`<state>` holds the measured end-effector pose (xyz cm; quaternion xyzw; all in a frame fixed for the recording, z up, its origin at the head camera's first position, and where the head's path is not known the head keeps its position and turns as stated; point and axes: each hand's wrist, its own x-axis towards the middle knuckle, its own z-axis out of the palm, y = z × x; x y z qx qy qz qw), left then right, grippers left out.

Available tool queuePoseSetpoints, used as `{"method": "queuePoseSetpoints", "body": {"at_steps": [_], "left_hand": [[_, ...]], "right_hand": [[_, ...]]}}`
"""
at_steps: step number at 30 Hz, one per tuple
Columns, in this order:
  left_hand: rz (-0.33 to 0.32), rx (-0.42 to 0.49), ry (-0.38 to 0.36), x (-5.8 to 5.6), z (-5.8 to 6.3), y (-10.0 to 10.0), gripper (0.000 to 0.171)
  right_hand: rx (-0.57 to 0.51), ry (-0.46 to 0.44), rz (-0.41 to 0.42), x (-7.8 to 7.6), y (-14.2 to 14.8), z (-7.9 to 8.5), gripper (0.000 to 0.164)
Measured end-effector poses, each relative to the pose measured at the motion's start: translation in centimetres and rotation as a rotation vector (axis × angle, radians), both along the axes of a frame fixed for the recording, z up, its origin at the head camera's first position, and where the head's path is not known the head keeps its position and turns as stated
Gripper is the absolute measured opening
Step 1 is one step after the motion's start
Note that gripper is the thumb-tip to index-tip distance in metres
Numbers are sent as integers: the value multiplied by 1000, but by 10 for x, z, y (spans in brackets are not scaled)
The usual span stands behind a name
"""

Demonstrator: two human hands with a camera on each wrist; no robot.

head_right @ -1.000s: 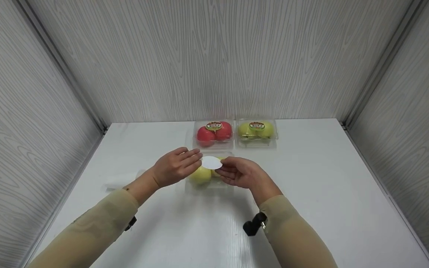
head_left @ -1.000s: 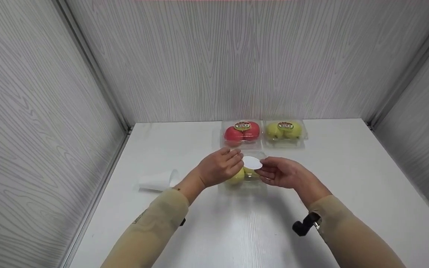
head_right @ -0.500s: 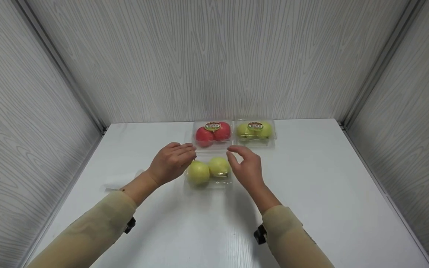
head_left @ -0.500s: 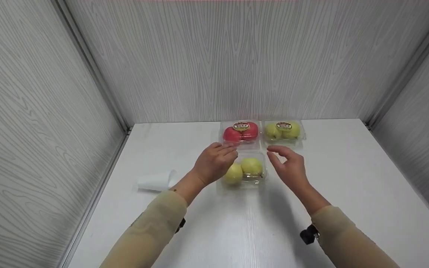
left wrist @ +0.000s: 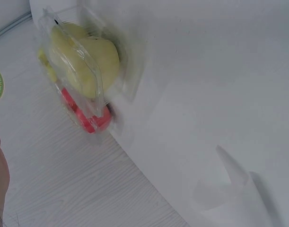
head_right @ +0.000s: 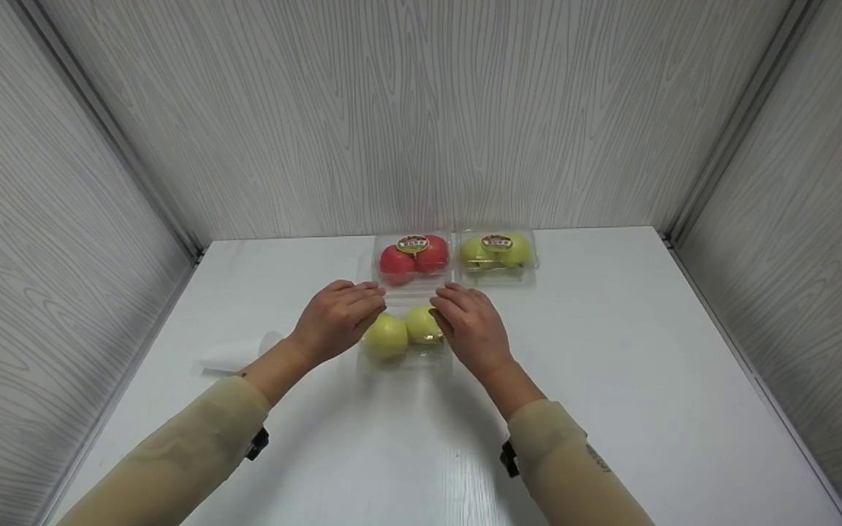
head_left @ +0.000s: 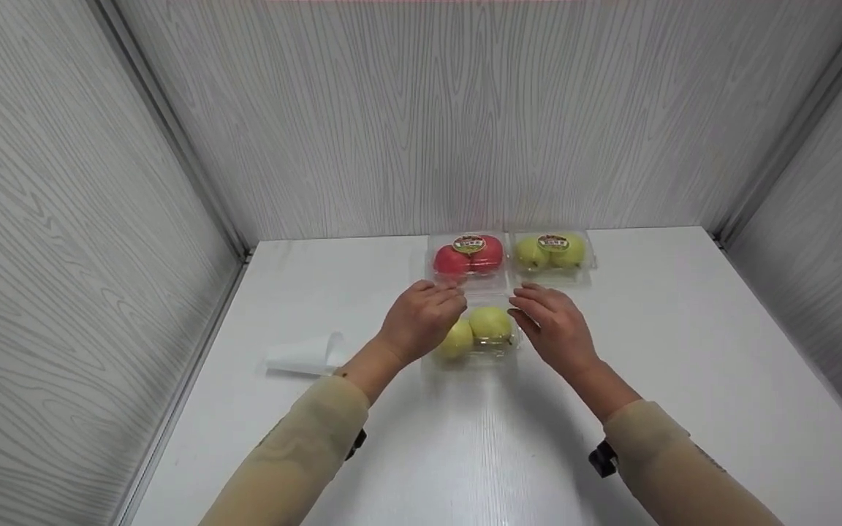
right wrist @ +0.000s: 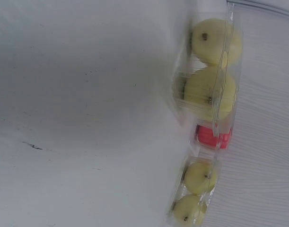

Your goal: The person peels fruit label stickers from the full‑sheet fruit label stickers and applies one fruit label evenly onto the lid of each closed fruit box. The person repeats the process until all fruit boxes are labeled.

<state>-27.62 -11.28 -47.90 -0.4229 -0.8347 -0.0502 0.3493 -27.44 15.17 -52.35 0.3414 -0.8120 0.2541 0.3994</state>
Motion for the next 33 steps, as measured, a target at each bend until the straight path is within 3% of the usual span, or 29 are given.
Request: {"method": "queuePoseSetpoints", "body": {"at_steps": [15, 23, 33], "left_hand": [[18, 32, -53, 4, -4, 3, 8], [101, 171, -250, 8, -8, 14, 9], [278, 308, -421, 0, -13, 24, 9]], "right_hand": [[55, -54, -29, 1, -8, 6, 18], [42, -118, -64, -2, -10, 9, 12], [73, -352, -172, -1, -25, 16, 12]]}}
